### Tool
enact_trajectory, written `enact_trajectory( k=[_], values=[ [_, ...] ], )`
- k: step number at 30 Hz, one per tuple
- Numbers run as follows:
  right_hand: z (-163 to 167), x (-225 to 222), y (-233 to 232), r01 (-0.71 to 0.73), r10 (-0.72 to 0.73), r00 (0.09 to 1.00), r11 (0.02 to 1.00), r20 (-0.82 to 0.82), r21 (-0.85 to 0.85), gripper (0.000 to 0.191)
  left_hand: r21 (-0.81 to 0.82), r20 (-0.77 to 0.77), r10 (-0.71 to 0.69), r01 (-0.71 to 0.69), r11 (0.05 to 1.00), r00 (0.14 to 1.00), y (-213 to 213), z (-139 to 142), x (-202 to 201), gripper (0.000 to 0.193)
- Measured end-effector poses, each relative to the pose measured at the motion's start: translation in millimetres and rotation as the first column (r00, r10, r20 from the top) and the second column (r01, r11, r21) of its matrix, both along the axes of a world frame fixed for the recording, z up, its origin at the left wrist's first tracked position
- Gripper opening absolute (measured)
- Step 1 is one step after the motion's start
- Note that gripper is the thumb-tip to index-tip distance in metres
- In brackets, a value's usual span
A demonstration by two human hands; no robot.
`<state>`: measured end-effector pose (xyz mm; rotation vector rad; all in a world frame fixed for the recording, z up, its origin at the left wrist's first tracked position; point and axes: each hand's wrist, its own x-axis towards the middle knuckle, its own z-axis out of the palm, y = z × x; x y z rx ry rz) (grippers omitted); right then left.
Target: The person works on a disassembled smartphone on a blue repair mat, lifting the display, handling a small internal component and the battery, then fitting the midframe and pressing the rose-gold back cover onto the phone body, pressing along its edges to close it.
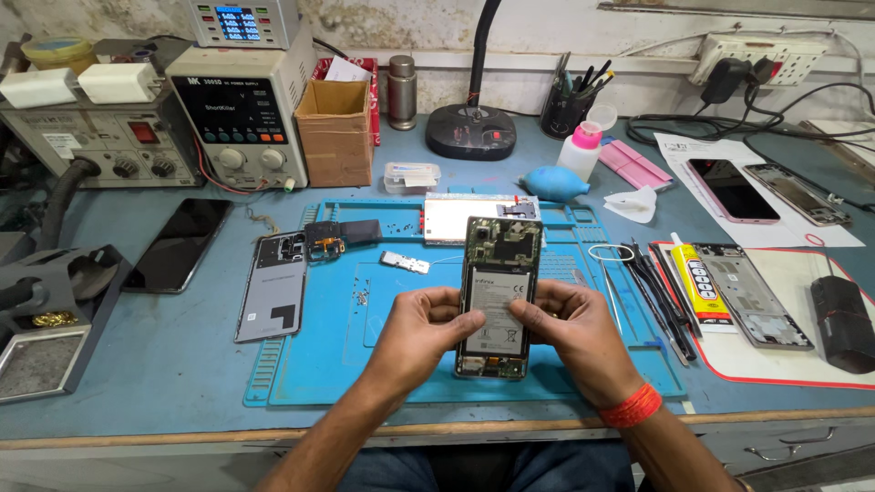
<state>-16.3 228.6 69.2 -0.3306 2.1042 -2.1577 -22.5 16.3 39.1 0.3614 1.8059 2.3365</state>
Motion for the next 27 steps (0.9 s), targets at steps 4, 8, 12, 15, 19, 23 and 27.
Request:
enact_trajectory(
  k=[4,8,12,15,19,23,27],
  values=[
    [-1,-5,4,-0.025,0.025,0.999,1.000,0.033,-0.002,0.034,-0.010,-0.095,0.029,-0.030,0.999,0.995,3,-8,1,0.027],
    [-6,-6,7,-0.018,0.017,0.999,1.000,0.032,0.013,0.034,-0.028,-0.132,0.037,-0.041,0.999,0.991,5,-12,2,0.027],
    [-7,-8,8,-0.018,0.017,0.996,1.000,0.090,0.008,0.034,-0.018,-0.044,0.024,-0.024,1.000,0.999,4,-8,2,0.027],
    [-3,-10,11,-0.029,0.010,0.982,0.995,0.190,0.098,0.037,0.018,0.014,0.035,-0.035,0.999,0.999,4,-1,4,0.027],
    [-3,-12,13,-0.121,0.095,0.971,0.987,0.220,0.109,0.037,0.025,0.062,0.044,-0.045,0.999,0.997,1,8,4,0.030],
    [-7,-11,14,-0.128,0.115,0.979,0.990,0.169,0.065,0.038,-0.120,0.084,-0.070,0.080,0.990,0.994,-10,13,4,0.040],
    [-7,-10,15,-0.133,0.126,0.979,0.991,0.160,0.033,0.038,-0.119,0.003,-0.064,0.064,0.991,0.998,-9,11,4,0.042]
  ],
)
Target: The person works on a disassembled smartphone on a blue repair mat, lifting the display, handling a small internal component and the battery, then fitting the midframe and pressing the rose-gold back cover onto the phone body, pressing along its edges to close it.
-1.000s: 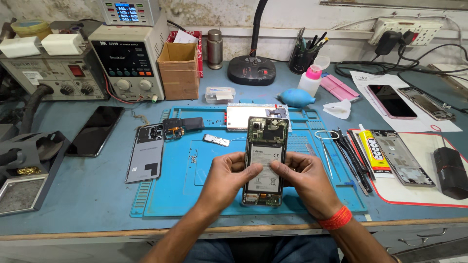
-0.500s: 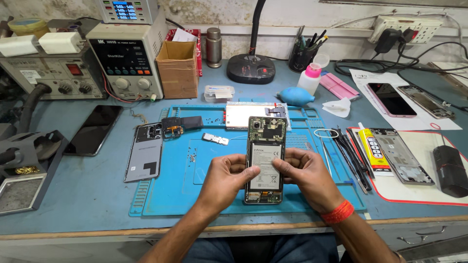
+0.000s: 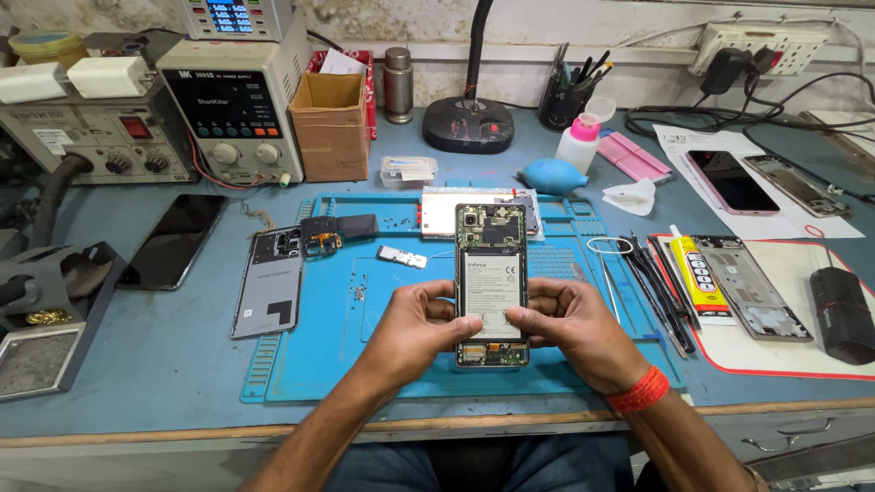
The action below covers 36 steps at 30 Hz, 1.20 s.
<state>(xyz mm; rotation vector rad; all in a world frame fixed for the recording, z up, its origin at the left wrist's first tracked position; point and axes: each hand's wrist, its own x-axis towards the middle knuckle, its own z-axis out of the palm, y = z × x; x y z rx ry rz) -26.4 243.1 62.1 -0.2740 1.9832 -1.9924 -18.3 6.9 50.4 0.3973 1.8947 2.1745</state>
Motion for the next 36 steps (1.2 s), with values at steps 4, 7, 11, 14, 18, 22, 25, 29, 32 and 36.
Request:
enact_trajectory(
  k=[4,7,11,14,18,22,25,29,32,36],
  values=[
    [2,0,0,0.031,-0.031,1.000,0.998,-0.002,0.063,0.039,0.002,-0.011,0.008,-0.008,1.000,1.000,0,-2,0,0.041],
    [3,1,1,0.046,-0.046,0.999,0.995,0.007,0.087,0.042,0.038,-0.011,0.003,-0.002,0.999,1.000,0,-2,0,0.041],
    [7,1,3,0.022,-0.024,1.000,0.995,0.012,0.095,0.048,0.080,-0.005,-0.006,0.006,0.997,1.000,1,-1,0,0.040],
    [10,2,4,0.006,-0.007,1.000,0.994,0.001,0.110,0.051,0.074,0.002,-0.007,0.007,0.997,1.000,1,0,1,0.041],
    [13,2,3,-0.029,0.030,0.999,0.996,-0.013,0.086,0.052,0.031,0.000,0.010,-0.010,0.999,1.000,1,4,2,0.042],
    [17,3,5,-0.030,0.031,1.000,0.996,-0.003,0.084,0.052,0.021,-0.015,0.010,-0.010,1.000,1.000,0,6,2,0.042],
    [18,4,7,-0.033,0.033,0.999,0.998,0.001,0.062,0.052,0.053,-0.029,-0.001,0.002,0.999,1.000,-1,5,2,0.041],
    [16,5,5,-0.037,0.038,0.999,0.999,0.024,-0.021,0.049,0.100,-0.064,0.008,-0.002,0.995,0.998,2,0,0,0.038],
    [10,7,-2,-0.059,0.063,0.997,0.995,0.041,-0.084,0.046,0.261,0.018,0.011,-0.015,0.965,1.000,12,-6,2,0.043],
    [0,11,-14,-0.051,0.058,0.997,0.992,0.052,-0.116,0.045,0.570,0.264,-0.154,-0.025,0.822,0.952,24,-16,9,0.043]
  ],
)
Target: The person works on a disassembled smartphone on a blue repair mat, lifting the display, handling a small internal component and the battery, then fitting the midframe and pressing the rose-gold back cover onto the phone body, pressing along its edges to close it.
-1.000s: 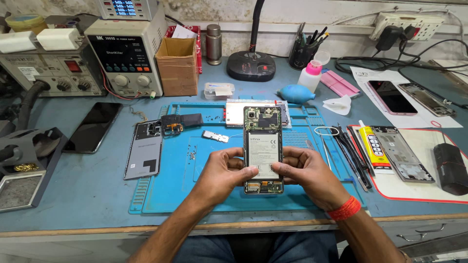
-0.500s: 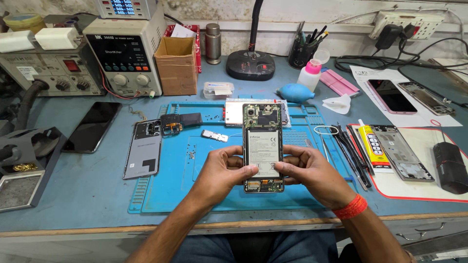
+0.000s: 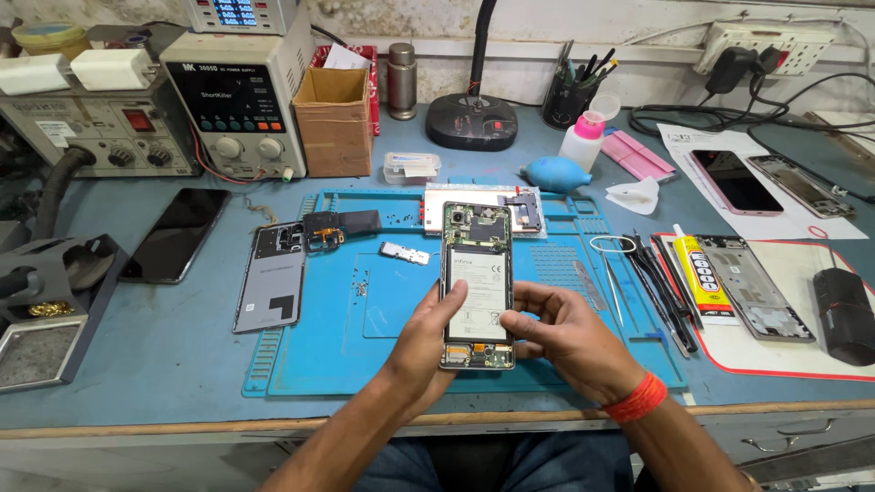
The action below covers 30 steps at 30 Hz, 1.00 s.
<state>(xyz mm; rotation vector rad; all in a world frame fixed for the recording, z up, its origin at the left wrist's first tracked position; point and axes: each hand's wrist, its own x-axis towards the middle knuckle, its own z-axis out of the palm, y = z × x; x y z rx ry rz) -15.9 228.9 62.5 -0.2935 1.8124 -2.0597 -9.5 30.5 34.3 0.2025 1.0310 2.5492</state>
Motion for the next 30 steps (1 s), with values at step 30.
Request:
enact_trajectory(
  k=[30],
  values=[
    [4,-4,8,0.187,-0.134,0.960,0.961,-0.247,0.205,0.029,0.043,-0.019,0.033,-0.032,0.999,0.999,-8,4,-3,0.043]
  ],
)
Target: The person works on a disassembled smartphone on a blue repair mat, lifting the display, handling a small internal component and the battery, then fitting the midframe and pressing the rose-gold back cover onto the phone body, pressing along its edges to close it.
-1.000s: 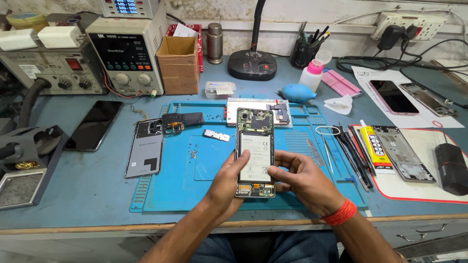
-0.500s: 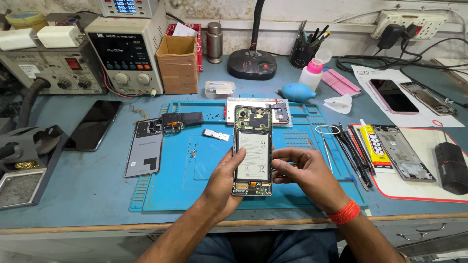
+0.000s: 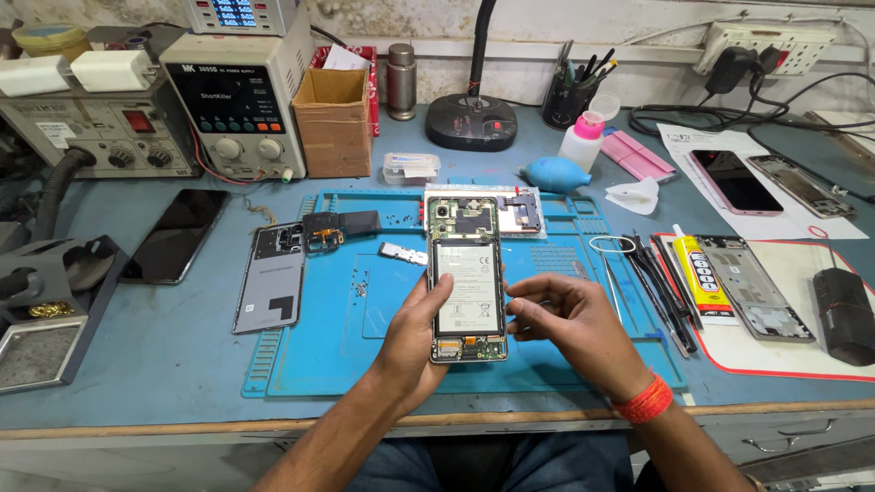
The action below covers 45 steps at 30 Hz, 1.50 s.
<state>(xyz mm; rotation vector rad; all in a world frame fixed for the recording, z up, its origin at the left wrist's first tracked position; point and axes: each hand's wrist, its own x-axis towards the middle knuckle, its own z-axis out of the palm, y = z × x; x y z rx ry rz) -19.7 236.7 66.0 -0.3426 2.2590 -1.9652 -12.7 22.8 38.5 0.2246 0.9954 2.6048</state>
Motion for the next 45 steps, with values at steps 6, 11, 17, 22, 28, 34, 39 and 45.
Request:
enact_trajectory(
  k=[6,11,17,22,28,34,39,45],
  values=[
    [-4,7,-11,-0.099,0.123,0.979,0.984,0.164,-0.148,0.038,-0.136,-0.201,0.218,-0.248,0.959,0.955,7,-2,-2,0.045],
    [2,21,-33,-0.009,0.010,1.000,0.999,-0.025,0.053,0.039,-0.422,-0.259,0.324,-0.408,0.810,0.910,2,13,-1,0.102],
    [15,33,-47,-0.054,0.083,0.988,0.976,-0.127,0.213,0.044,-0.405,-0.421,0.429,-0.589,0.700,0.799,0,25,-2,0.122],
    [29,-10,-16,-0.069,0.238,0.912,0.892,-0.335,0.447,0.032,-0.325,-0.472,0.430,-0.605,0.727,0.770,-7,17,-10,0.116],
    [43,-114,32,0.256,0.146,0.852,0.721,-0.503,0.644,0.066,-0.246,-0.441,0.406,-0.543,0.803,0.800,-3,14,-13,0.117],
    [17,-178,42,0.212,0.296,0.849,0.568,-0.438,0.795,0.085,-0.232,-0.490,0.346,-0.502,0.833,0.800,2,13,-10,0.114],
    [3,-201,37,0.151,0.350,0.847,0.562,-0.399,0.813,0.084,-0.207,-0.384,0.334,-0.433,0.878,0.861,1,5,-14,0.102],
    [8,-206,29,0.138,0.333,0.884,0.485,-0.328,0.864,0.091,-0.184,-0.250,0.296,-0.345,0.920,0.922,-2,3,-18,0.091]
  ],
)
